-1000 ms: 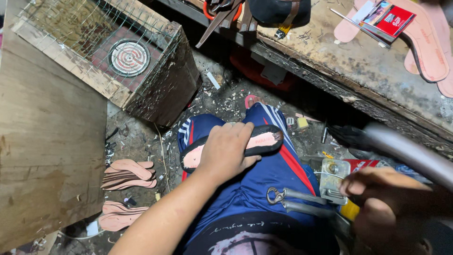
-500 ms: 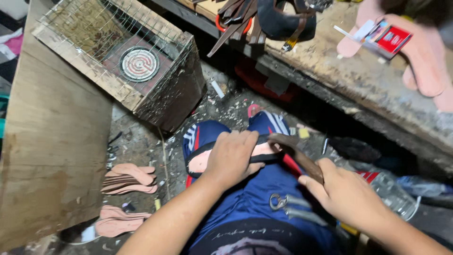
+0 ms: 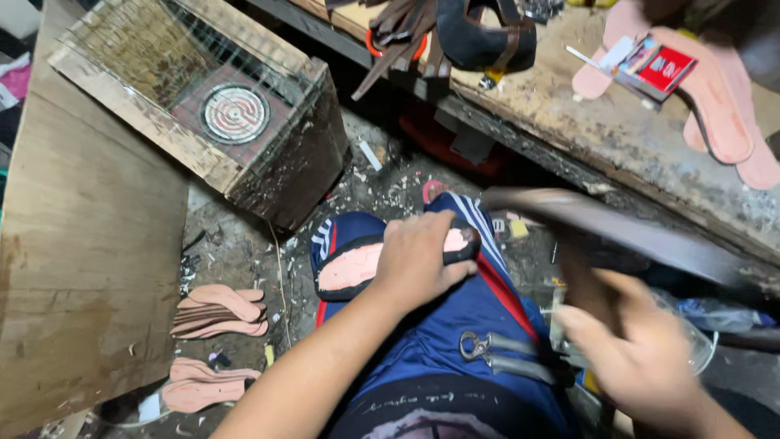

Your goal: The person sits on the floor and works a black shoe upper over a wooden last, using pliers to pull and shape the material and a hammer to tap it into place. They fit a strap across the shoe, press the upper around the last, and hammer a pink insole onto the finished shoe.

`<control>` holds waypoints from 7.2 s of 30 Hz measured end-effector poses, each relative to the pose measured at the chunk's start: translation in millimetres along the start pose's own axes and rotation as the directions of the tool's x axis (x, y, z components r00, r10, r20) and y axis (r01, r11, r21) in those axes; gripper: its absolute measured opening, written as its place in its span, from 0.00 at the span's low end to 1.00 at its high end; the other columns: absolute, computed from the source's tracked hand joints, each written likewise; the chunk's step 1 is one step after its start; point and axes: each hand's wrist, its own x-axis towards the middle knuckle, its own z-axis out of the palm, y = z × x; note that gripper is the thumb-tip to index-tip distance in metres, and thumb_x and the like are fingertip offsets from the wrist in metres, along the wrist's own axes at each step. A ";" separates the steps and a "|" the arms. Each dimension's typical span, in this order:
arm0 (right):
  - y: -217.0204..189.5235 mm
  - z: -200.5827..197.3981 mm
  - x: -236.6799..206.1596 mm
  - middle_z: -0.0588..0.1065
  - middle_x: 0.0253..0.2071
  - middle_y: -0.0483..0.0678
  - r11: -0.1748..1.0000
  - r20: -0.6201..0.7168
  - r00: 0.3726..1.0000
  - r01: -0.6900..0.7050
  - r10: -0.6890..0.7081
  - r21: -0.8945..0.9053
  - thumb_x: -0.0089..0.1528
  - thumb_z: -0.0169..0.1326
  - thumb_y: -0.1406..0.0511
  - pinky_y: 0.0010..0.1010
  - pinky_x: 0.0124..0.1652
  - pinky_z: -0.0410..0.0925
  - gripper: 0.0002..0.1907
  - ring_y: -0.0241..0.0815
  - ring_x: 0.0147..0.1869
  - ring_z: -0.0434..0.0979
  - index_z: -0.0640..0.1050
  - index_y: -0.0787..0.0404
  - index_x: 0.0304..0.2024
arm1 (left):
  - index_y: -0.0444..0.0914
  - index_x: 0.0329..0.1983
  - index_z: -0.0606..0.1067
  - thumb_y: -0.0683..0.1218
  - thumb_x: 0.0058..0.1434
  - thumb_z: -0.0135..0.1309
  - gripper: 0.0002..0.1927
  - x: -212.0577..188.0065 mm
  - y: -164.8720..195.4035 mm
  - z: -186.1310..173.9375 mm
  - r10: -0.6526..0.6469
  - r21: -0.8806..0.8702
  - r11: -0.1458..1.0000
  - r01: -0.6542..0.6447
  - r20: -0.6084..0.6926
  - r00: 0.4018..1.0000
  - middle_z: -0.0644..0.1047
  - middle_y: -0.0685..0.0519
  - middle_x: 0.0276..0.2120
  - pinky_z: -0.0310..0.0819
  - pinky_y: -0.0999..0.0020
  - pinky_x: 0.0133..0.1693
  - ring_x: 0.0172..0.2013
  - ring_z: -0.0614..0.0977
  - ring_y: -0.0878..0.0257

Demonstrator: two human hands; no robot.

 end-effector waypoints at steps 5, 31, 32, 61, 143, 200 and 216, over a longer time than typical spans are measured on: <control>1.5 -7.8 10.2 0.79 0.37 0.52 0.744 0.043 0.759 0.624 -0.650 0.238 0.65 0.53 0.56 0.36 0.45 0.73 0.14 0.45 0.44 0.81 0.73 0.57 0.46 | 0.37 0.51 0.72 0.58 0.43 0.72 0.37 -2.9 -3.7 12.9 -0.029 -0.032 0.999 0.030 0.046 0.999 0.78 0.45 0.38 0.66 0.51 0.46 0.43 0.79 0.47; -53.3 -3.5 20.0 0.80 0.42 0.47 0.847 0.086 0.846 0.530 -0.525 -0.041 0.58 0.62 0.65 0.26 0.45 0.73 0.18 0.38 0.43 0.80 0.81 0.59 0.51 | 0.33 0.62 0.70 0.43 0.52 0.71 0.35 -37.8 8.1 -76.9 -0.125 -0.631 0.775 0.013 -0.133 0.983 0.76 0.48 0.53 0.79 0.70 0.48 0.49 0.81 0.62; -55.2 -3.8 17.2 0.79 0.43 0.48 0.836 -0.015 0.838 0.545 -0.546 0.068 0.60 0.61 0.67 0.26 0.46 0.72 0.16 0.38 0.45 0.79 0.79 0.61 0.50 | 0.34 0.62 0.70 0.44 0.53 0.70 0.35 -38.1 8.3 -78.5 -0.120 -0.661 0.751 0.000 -0.137 0.983 0.76 0.48 0.54 0.80 0.70 0.50 0.50 0.82 0.62; -21.3 71.4 53.3 0.77 0.32 0.53 0.732 0.456 0.888 -0.348 0.057 0.586 0.65 0.48 0.65 0.32 0.28 0.72 0.34 0.40 0.26 0.76 0.65 0.55 0.75 | 0.30 0.55 0.71 0.55 0.74 0.45 0.23 -39.4 -67.9 -40.1 -0.373 -0.967 -0.254 0.019 0.116 0.920 0.78 0.45 0.34 0.79 0.61 0.40 0.37 0.82 0.55; 17.7 13.5 49.0 0.78 0.42 0.55 0.844 0.075 0.842 0.527 -0.534 0.097 0.61 0.57 0.61 0.33 0.50 0.68 0.13 0.44 0.47 0.78 0.78 0.64 0.43 | 0.31 0.39 0.76 0.51 0.71 0.46 0.18 -7.9 -91.5 1.9 -0.629 -0.976 -0.194 -0.103 0.043 0.777 0.81 0.41 0.38 0.76 0.56 0.50 0.42 0.82 0.52; 64.8 43.0 12.9 0.78 0.52 0.55 0.948 -0.044 0.949 0.314 -0.311 0.060 0.65 0.55 0.66 0.28 0.54 0.67 0.23 0.39 0.54 0.78 0.74 0.69 0.62 | 0.44 0.37 0.83 0.55 0.45 0.70 0.19 -33.9 -64.5 -45.4 -0.022 -0.176 0.984 0.016 -0.034 0.999 0.83 0.54 0.34 0.68 0.59 0.46 0.38 0.83 0.55; 73.9 55.6 12.9 0.79 0.50 0.56 0.968 -0.072 0.967 0.247 -0.243 0.053 0.66 0.54 0.64 0.33 0.53 0.69 0.21 0.46 0.51 0.81 0.76 0.67 0.60 | 0.43 0.33 0.81 0.56 0.51 0.67 0.15 -25.0 -41.5 -33.7 -0.091 0.004 0.996 0.092 -0.155 0.984 0.78 0.53 0.24 0.66 0.55 0.40 0.31 0.79 0.52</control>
